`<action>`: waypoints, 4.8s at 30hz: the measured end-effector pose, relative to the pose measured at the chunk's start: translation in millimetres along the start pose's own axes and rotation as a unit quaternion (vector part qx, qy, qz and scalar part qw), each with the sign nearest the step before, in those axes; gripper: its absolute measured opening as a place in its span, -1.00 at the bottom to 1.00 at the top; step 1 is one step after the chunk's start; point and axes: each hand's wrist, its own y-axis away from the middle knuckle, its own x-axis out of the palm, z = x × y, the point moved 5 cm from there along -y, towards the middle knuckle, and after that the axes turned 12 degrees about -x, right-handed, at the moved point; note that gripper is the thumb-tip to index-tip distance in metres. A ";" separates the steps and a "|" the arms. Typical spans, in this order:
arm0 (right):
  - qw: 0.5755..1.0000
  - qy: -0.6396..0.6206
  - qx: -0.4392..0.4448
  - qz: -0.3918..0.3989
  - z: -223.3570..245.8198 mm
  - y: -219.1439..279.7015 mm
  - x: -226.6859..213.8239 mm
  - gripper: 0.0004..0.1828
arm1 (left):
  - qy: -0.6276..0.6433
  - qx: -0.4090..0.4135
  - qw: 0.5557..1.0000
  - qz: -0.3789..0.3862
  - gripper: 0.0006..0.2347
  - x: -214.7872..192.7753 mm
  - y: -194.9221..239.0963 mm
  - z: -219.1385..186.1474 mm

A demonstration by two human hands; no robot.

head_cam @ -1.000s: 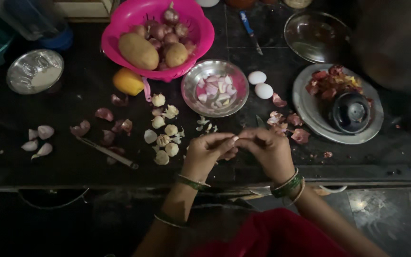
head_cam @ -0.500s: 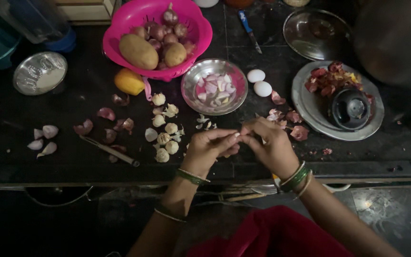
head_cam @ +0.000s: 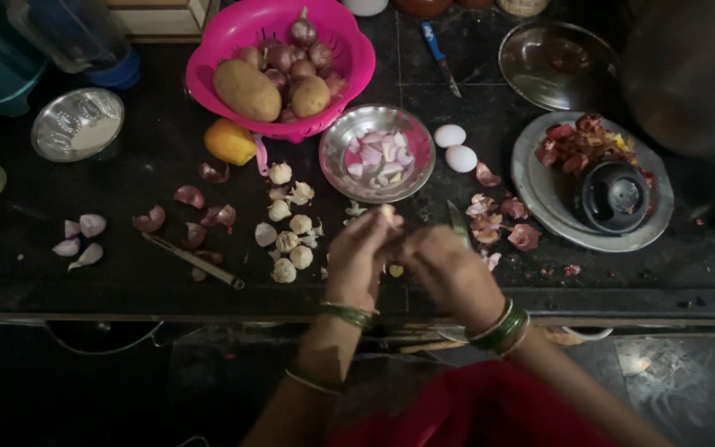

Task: The person peels garlic cloves by hand on a kitchen countertop. They separate the cloves, remove the papery skins, and place the peeled cloves into a metal bowl. Onions, potatoes, and eggs are visible nearby but not handled.

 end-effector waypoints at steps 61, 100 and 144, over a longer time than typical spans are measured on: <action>0.618 -0.636 0.435 -0.158 -85.2 79.0 64.1 -0.75 | -0.418 0.301 0.857 -0.028 -0.86 21.4 15.7 1.9; 0.767 -0.443 0.435 -0.163 -57.3 30.3 109.6 -0.80 | -0.584 0.442 0.674 -0.100 -0.69 -75.1 -8.5 -79.9; 0.924 -0.204 0.324 -0.011 -17.7 -9.1 93.3 -0.85 | -0.011 -0.115 0.972 0.205 -0.74 -93.2 -54.6 -11.0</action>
